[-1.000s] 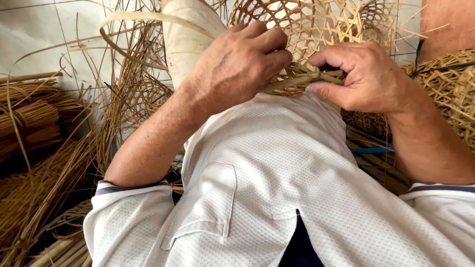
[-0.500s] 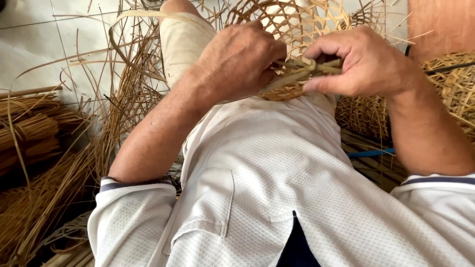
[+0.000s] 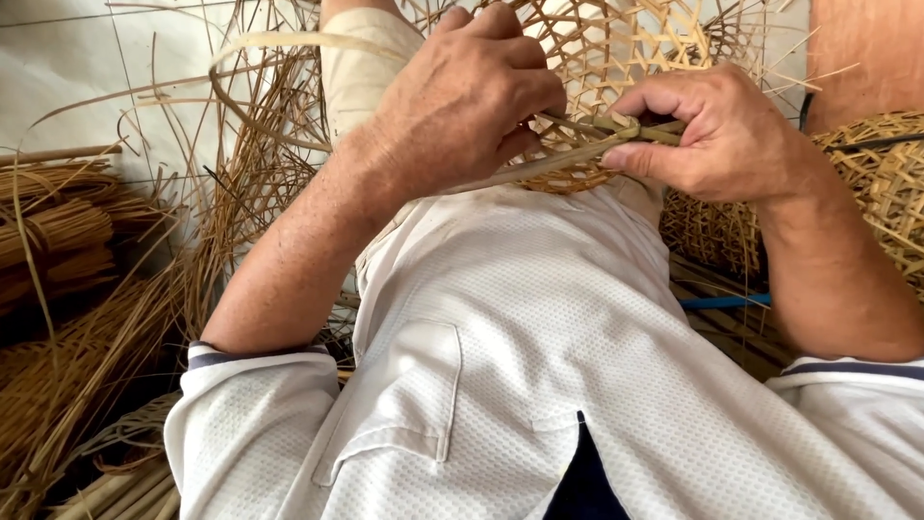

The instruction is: Weaving a basket using thin strips of wood or rattan, involving intricate hand movements to thread and tighten the weave.

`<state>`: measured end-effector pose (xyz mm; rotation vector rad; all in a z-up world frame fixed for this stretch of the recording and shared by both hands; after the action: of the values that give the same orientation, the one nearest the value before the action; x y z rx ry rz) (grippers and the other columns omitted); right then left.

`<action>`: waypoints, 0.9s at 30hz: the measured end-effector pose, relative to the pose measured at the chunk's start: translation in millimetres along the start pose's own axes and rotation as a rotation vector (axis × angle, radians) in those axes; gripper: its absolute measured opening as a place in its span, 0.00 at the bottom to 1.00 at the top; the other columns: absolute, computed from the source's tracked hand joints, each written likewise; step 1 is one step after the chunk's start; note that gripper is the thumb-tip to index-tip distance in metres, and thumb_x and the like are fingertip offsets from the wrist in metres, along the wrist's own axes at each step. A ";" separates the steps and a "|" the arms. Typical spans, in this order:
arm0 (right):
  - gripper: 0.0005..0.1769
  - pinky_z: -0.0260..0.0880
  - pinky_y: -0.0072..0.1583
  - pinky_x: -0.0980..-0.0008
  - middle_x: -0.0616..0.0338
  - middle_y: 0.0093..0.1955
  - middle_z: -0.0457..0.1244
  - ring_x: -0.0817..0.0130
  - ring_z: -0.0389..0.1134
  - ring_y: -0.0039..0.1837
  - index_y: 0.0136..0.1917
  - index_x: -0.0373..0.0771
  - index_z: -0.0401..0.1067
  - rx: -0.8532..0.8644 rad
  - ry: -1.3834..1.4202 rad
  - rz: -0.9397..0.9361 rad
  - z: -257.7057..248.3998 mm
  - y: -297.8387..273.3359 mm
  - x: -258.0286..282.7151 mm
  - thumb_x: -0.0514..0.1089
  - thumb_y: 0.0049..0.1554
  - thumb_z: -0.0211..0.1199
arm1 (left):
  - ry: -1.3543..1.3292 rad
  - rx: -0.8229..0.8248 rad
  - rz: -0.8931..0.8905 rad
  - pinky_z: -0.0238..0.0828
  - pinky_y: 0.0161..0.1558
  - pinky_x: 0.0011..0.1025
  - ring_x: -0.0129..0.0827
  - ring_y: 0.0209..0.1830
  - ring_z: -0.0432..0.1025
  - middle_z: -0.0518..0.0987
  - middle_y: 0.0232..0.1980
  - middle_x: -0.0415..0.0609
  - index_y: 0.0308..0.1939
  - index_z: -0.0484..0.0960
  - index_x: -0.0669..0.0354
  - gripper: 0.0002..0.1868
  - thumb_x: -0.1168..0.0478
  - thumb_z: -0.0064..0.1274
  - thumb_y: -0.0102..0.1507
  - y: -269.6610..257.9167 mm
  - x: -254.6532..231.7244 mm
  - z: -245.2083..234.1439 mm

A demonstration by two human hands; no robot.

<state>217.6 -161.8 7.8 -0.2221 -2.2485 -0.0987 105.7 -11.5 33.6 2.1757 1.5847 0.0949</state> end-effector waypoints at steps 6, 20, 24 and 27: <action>0.11 0.49 0.26 0.75 0.61 0.29 0.66 0.76 0.52 0.22 0.48 0.33 0.78 0.030 0.003 0.029 0.0 -2.8 -8.7 0.34 0.52 0.74 | -0.108 0.060 0.022 0.77 0.52 0.38 0.34 0.45 0.78 0.86 0.47 0.45 0.47 0.88 0.53 0.12 0.59 0.71 0.61 -5.7 20.0 -0.2; 0.11 0.45 0.28 0.76 0.64 0.27 0.64 0.78 0.50 0.23 0.47 0.34 0.78 0.022 0.057 0.084 -2.1 -7.0 -16.3 0.34 0.51 0.76 | 0.252 -0.111 -0.094 0.75 0.36 0.23 0.27 0.39 0.70 0.74 0.49 0.43 0.54 0.84 0.49 0.10 0.58 0.62 0.69 -17.2 1.3 -1.6; 0.10 0.45 0.27 0.77 0.65 0.26 0.63 0.79 0.49 0.23 0.48 0.35 0.79 0.038 0.114 0.091 -0.8 -7.7 -13.4 0.34 0.51 0.74 | -0.129 -0.180 -0.028 0.71 0.48 0.32 0.36 0.46 0.68 0.75 0.51 0.49 0.57 0.83 0.59 0.14 0.63 0.63 0.68 -17.7 -7.1 -23.0; 0.11 0.47 0.26 0.77 0.63 0.27 0.65 0.78 0.51 0.23 0.48 0.35 0.78 0.047 0.102 0.056 -1.1 -7.3 -12.3 0.34 0.51 0.74 | -0.138 -0.225 -0.032 0.69 0.48 0.35 0.37 0.46 0.68 0.74 0.52 0.48 0.50 0.78 0.55 0.13 0.60 0.67 0.68 -12.8 -8.5 -25.6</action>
<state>224.7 -170.7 -1.0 -0.2493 -2.1388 -0.0261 83.5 -8.3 53.4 1.9411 1.4568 0.1056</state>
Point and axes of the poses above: each hand's wrist, its own y-axis towards the middle knuckle, its own z-axis out of the palm, x = y × z, the point moved 7 cm from there along y, towards the middle knuckle
